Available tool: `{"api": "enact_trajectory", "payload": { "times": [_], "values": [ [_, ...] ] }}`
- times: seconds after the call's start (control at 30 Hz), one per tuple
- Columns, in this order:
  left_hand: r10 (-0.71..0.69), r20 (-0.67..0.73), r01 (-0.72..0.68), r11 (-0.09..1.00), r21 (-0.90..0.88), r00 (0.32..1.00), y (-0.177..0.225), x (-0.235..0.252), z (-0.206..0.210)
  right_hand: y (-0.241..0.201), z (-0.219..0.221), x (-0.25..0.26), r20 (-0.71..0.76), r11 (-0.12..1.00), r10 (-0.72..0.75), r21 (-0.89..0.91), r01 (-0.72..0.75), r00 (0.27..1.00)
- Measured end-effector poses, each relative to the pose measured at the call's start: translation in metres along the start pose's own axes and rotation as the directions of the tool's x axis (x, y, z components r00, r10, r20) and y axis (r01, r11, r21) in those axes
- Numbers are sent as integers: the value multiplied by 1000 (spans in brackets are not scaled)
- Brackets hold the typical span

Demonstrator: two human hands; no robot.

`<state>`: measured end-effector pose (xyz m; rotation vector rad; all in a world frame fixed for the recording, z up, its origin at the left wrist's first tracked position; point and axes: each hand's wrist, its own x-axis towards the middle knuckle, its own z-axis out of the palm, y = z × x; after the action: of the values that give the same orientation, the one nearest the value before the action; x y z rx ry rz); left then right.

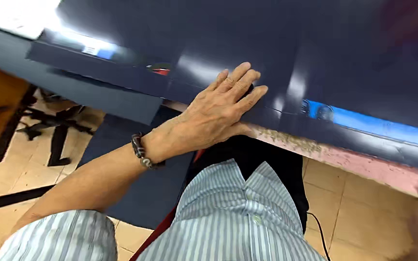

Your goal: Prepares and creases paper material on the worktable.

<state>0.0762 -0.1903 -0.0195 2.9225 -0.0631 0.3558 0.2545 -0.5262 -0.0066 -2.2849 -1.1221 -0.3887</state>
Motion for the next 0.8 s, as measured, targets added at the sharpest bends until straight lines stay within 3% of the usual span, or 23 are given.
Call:
{"api": "enact_trajectory", "payload": {
  "times": [0.03,0.1,0.2,0.33,0.5,0.63,0.8],
  "values": [
    [28,-14,-28,999,-16,1000,9,9,11,-9,14,7,-14,993,-113,-44,112,993],
    [60,39,-58,997,-52,997,26,17,25,-22,46,26,107,960,-273,-27,278,956],
    [52,9,-52,998,-22,999,35,8,35,-19,75,20,279,930,-368,91,357,887],
    [34,-90,-30,999,43,995,47,-9,39,-23,83,-2,211,926,-377,63,373,902],
    [-24,-148,35,997,69,989,56,-2,39,-27,81,10,184,916,-398,21,401,899],
    [-83,-37,81,996,-41,996,51,15,15,-35,70,31,231,937,-349,48,347,908],
    [-229,102,241,962,-131,968,36,44,2,-38,63,74,381,949,-304,41,313,873]
  ]
}}
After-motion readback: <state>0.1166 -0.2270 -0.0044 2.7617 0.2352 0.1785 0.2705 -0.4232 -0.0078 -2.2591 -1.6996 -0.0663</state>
